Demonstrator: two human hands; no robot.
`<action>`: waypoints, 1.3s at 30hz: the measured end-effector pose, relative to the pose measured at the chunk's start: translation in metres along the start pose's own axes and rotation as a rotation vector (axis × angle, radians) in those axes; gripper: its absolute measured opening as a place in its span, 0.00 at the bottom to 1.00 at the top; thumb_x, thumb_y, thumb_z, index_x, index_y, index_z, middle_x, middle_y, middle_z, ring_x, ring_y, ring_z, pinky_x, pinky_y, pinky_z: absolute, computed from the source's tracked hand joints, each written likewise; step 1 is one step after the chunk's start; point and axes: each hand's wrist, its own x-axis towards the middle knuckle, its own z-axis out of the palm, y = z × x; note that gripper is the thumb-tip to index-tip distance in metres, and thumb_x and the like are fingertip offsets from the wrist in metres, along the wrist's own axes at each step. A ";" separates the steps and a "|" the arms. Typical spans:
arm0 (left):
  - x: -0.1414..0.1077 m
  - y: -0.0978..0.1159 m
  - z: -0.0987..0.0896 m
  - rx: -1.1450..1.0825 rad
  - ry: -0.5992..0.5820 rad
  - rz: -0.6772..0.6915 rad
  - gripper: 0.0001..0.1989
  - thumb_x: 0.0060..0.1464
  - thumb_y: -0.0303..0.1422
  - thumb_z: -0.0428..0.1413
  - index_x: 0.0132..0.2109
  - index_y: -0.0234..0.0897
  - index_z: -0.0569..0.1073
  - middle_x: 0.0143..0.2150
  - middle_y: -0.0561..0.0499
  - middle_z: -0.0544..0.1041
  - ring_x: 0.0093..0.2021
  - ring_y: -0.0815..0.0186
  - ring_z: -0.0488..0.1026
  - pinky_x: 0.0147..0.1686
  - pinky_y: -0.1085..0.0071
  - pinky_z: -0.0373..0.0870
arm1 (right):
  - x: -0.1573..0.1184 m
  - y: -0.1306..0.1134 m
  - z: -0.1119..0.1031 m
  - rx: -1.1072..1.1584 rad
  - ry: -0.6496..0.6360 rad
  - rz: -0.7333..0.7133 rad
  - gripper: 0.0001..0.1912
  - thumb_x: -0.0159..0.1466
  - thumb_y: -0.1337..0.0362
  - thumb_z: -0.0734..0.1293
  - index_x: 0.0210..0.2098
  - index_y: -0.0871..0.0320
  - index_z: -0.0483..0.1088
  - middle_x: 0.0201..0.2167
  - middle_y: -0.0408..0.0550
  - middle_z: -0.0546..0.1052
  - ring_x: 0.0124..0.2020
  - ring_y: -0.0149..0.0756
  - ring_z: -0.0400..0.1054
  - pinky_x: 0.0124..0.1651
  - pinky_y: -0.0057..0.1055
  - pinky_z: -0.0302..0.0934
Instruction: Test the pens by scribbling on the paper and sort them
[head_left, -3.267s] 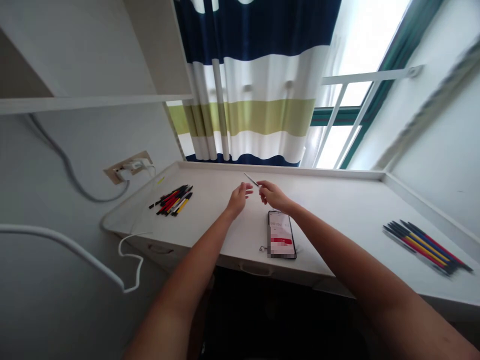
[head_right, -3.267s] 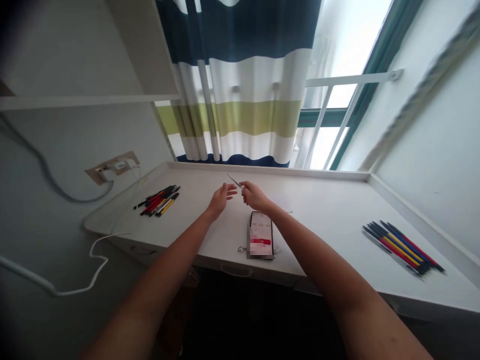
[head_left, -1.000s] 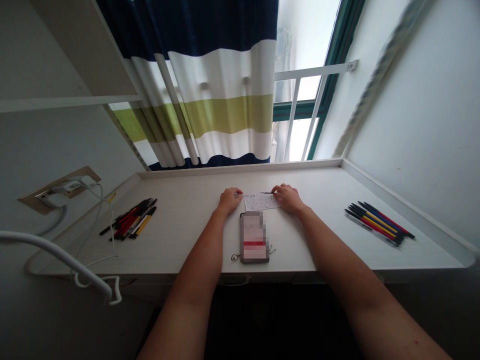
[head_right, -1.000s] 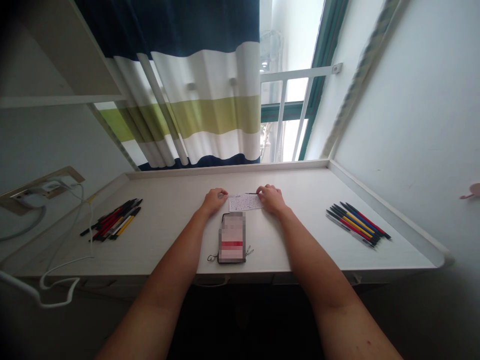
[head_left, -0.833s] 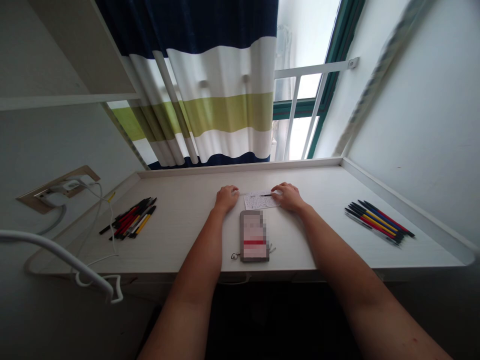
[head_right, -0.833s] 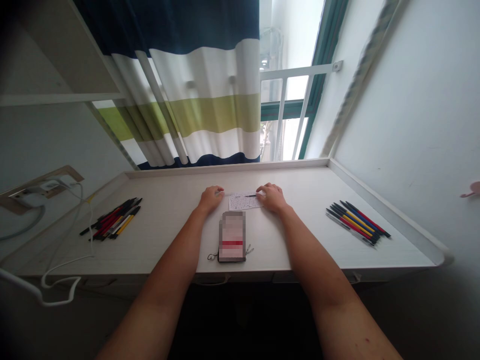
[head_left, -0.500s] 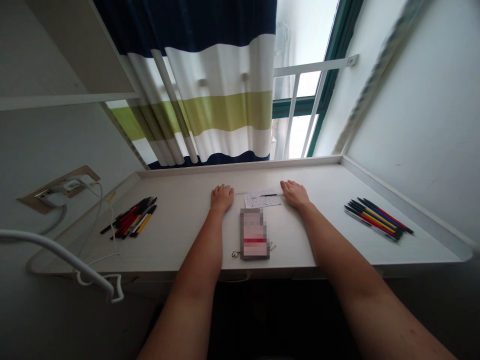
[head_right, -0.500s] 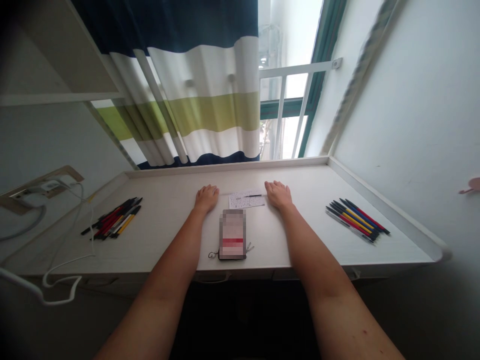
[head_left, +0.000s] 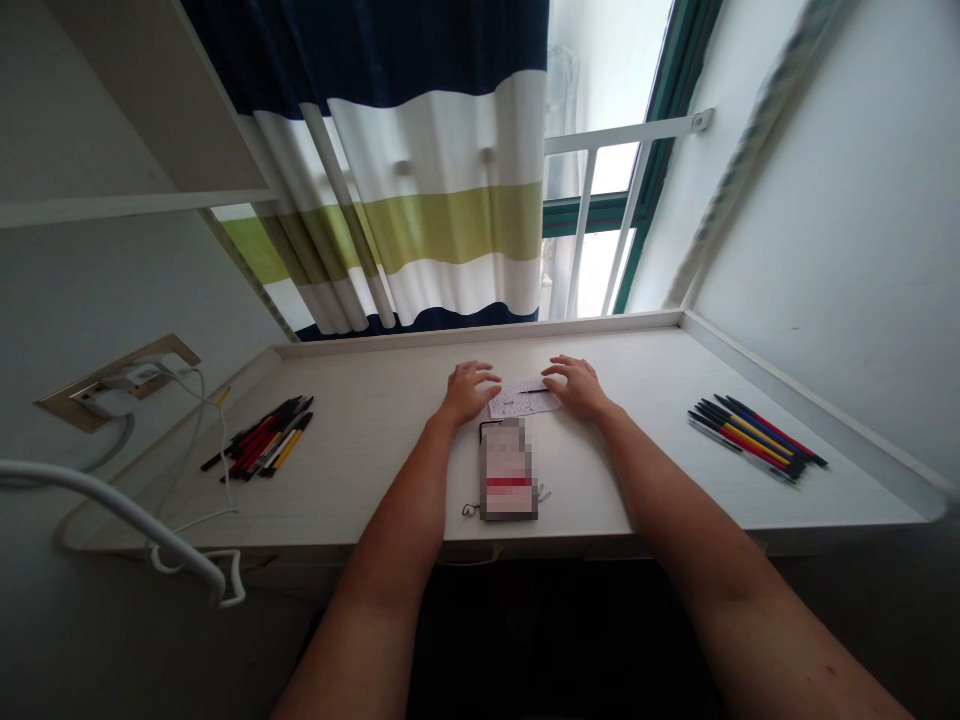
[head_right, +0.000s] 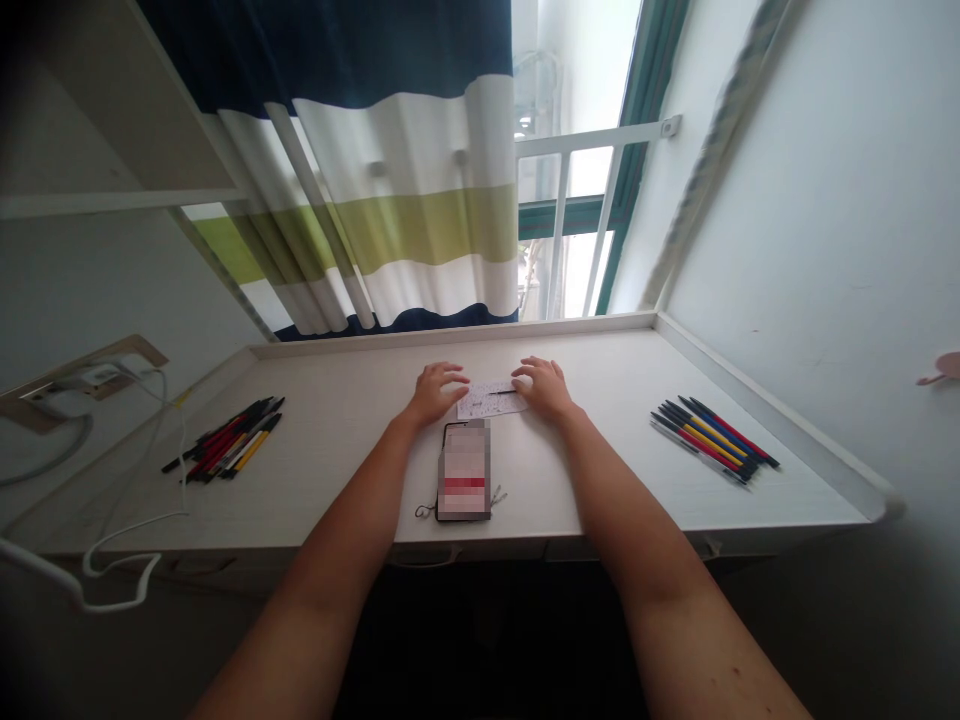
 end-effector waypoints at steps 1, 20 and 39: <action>0.000 0.005 0.002 -0.012 -0.064 0.050 0.10 0.62 0.40 0.59 0.47 0.48 0.84 0.64 0.53 0.76 0.70 0.53 0.60 0.71 0.51 0.52 | 0.000 -0.004 0.000 0.001 -0.028 -0.060 0.13 0.69 0.58 0.66 0.49 0.50 0.81 0.65 0.49 0.72 0.70 0.46 0.58 0.74 0.53 0.39; 0.006 0.009 0.022 -0.029 -0.100 -0.011 0.05 0.57 0.37 0.63 0.39 0.47 0.85 0.54 0.53 0.82 0.61 0.53 0.68 0.66 0.53 0.59 | -0.004 -0.039 0.002 -0.016 -0.165 -0.252 0.09 0.68 0.63 0.68 0.41 0.51 0.83 0.50 0.51 0.79 0.57 0.50 0.66 0.63 0.49 0.54; 0.005 0.004 0.016 -0.037 -0.110 -0.075 0.08 0.58 0.41 0.62 0.41 0.47 0.85 0.53 0.52 0.82 0.62 0.51 0.68 0.67 0.51 0.59 | -0.006 -0.056 0.002 -0.065 -0.204 -0.216 0.12 0.70 0.63 0.65 0.44 0.53 0.83 0.49 0.54 0.80 0.55 0.49 0.68 0.61 0.46 0.55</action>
